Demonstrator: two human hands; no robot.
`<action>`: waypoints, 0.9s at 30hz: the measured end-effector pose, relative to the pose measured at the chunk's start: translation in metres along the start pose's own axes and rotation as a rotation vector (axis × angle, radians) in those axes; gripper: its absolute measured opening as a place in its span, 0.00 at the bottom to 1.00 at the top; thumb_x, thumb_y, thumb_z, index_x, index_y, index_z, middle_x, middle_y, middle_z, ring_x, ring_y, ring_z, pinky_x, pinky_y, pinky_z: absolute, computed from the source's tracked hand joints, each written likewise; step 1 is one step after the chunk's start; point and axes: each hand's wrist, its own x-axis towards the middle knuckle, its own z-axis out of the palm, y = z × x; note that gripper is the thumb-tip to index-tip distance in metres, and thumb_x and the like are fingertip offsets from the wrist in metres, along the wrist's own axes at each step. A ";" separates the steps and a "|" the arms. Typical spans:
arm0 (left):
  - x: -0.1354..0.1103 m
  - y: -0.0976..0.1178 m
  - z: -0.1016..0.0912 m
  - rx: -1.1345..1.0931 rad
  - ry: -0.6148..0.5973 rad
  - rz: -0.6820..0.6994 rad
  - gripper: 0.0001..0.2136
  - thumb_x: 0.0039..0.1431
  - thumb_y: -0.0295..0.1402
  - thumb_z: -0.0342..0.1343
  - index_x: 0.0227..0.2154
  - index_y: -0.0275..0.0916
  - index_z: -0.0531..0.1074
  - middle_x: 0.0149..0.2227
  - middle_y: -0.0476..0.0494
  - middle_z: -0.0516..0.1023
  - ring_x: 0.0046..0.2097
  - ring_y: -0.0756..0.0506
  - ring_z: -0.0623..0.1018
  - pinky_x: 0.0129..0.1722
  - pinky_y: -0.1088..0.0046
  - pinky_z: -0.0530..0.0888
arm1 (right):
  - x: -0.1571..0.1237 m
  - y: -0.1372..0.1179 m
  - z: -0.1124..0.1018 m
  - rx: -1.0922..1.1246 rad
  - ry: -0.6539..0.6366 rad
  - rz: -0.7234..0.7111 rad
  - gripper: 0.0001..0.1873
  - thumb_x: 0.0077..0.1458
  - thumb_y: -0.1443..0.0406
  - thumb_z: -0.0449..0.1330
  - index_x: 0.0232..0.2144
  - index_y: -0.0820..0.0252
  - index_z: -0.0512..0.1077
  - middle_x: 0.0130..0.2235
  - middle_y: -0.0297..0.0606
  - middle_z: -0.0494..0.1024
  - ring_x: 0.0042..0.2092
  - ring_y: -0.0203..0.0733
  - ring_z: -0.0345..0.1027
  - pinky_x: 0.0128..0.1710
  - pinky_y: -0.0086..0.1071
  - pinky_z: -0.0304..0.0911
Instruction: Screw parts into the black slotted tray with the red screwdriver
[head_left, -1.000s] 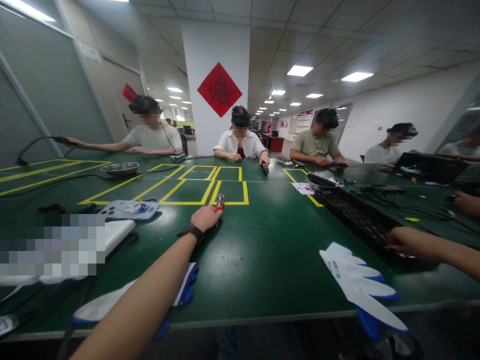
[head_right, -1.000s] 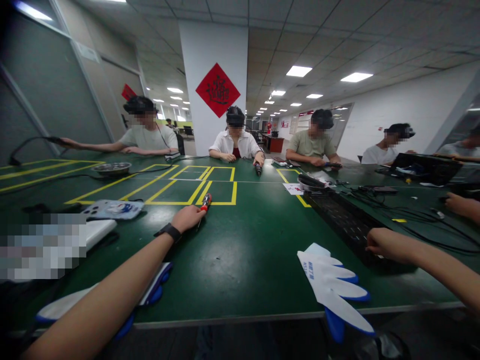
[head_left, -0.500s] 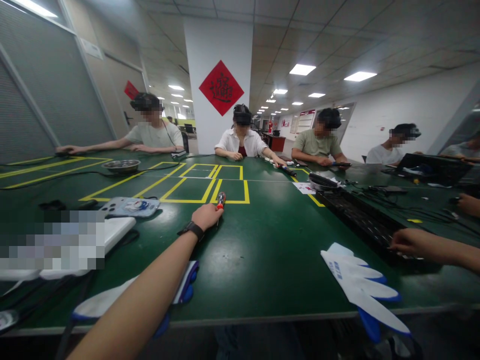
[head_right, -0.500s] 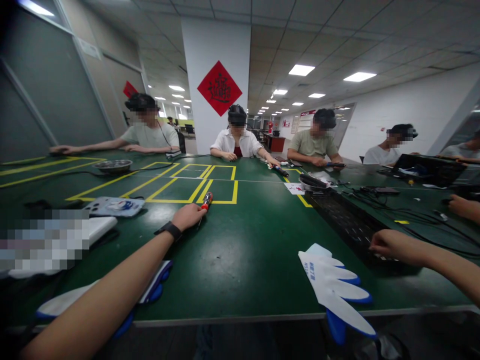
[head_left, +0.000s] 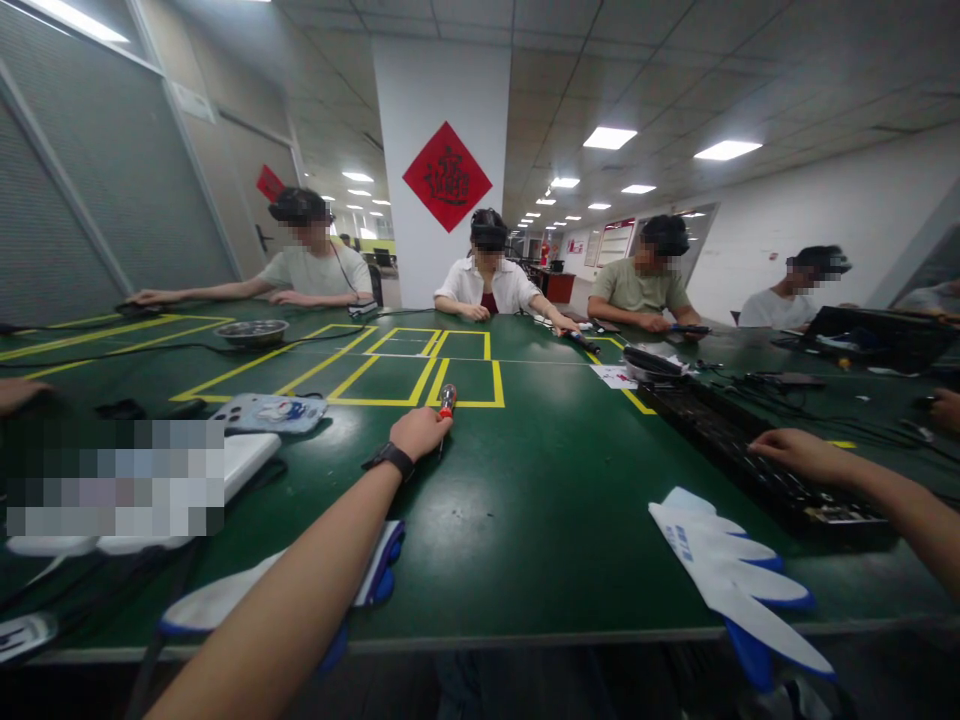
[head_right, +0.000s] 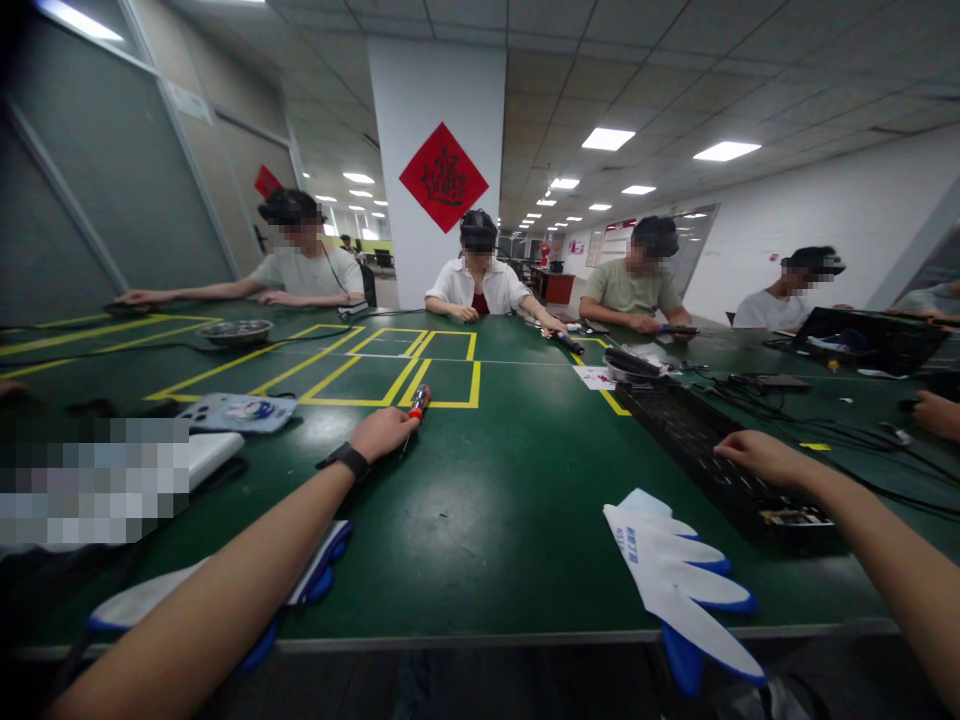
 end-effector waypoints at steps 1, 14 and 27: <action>0.000 0.000 0.000 0.000 0.001 0.003 0.23 0.53 0.48 0.39 0.27 0.39 0.75 0.34 0.38 0.77 0.35 0.42 0.75 0.29 0.73 0.66 | 0.001 -0.002 0.001 0.000 0.009 0.008 0.25 0.50 0.53 0.48 0.34 0.70 0.72 0.36 0.50 0.76 0.35 0.47 0.69 0.37 0.34 0.62; -0.002 0.002 -0.002 0.011 -0.010 -0.002 0.22 0.53 0.47 0.39 0.28 0.39 0.75 0.34 0.40 0.77 0.35 0.43 0.75 0.30 0.75 0.66 | -0.062 0.025 -0.009 -0.100 -0.256 0.047 0.14 0.45 0.55 0.54 0.26 0.57 0.74 0.29 0.40 0.77 0.32 0.49 0.70 0.31 0.39 0.61; -0.003 0.005 -0.004 0.013 -0.023 -0.019 0.22 0.53 0.47 0.40 0.28 0.40 0.75 0.34 0.40 0.77 0.36 0.43 0.75 0.31 0.75 0.66 | -0.078 0.018 -0.012 -0.149 -0.169 -0.092 0.17 0.50 0.53 0.51 0.28 0.56 0.75 0.34 0.43 0.74 0.37 0.49 0.67 0.36 0.39 0.60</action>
